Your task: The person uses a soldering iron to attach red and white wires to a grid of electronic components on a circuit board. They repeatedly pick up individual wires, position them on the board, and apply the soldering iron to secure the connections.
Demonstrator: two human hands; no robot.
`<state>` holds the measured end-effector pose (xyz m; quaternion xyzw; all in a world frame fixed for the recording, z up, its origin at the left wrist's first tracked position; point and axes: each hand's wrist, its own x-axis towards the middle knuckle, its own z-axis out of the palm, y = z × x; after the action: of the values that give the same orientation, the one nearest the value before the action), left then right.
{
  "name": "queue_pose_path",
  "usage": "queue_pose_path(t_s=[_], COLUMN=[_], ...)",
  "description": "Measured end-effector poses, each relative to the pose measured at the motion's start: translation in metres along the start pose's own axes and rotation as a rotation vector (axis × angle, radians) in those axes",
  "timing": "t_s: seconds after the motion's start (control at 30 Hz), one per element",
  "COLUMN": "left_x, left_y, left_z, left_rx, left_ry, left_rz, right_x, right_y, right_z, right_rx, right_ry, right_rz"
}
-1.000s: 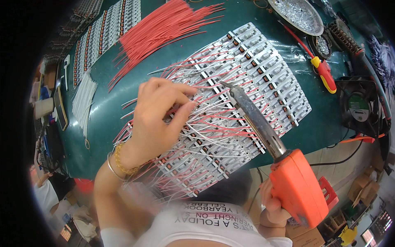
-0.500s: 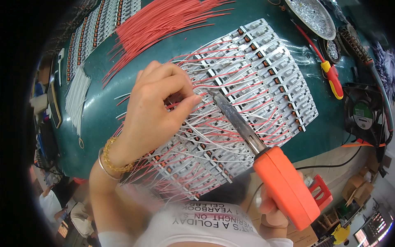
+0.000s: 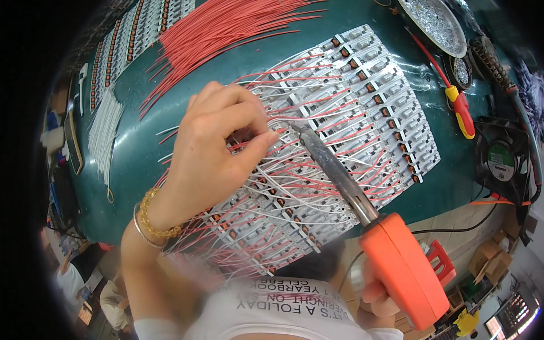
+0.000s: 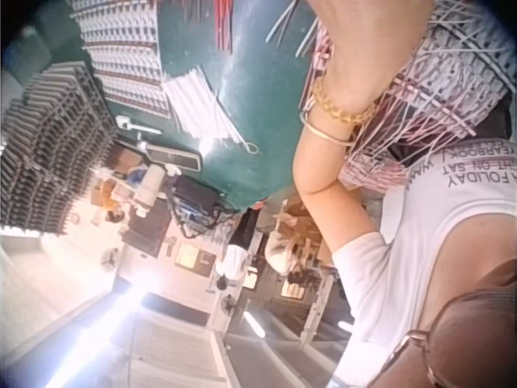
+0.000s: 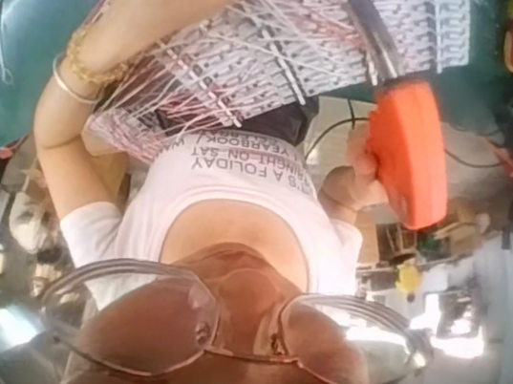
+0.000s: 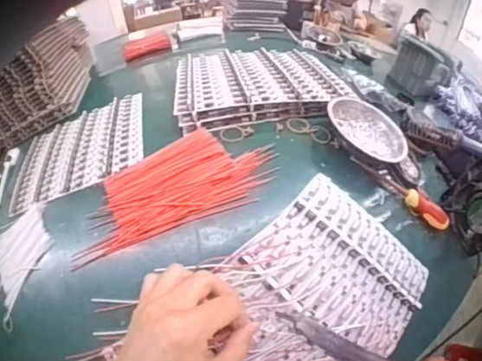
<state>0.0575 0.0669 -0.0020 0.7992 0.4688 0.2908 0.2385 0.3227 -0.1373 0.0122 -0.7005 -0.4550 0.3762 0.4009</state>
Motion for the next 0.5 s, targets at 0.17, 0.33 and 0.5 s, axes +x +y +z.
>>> queue_pose_path(t_s=[0.17,0.33,0.5], left_x=[-0.003,-0.002,-0.003], left_y=[0.001,0.002,0.001], left_z=[-0.001,-0.002,-0.001], left_rx=[0.017,0.02,0.017], left_ry=[-0.004,-0.023,-0.012], left_rz=[-0.023,-0.03,-0.019], right_x=[0.017,0.008,0.006], right_y=[0.018,0.012,-0.002], right_z=[0.002,0.003,0.011], right_rx=[0.115,0.058,0.085], right_ry=[-0.034,-0.066,0.011], right_rz=[-0.231,-0.038,0.117])
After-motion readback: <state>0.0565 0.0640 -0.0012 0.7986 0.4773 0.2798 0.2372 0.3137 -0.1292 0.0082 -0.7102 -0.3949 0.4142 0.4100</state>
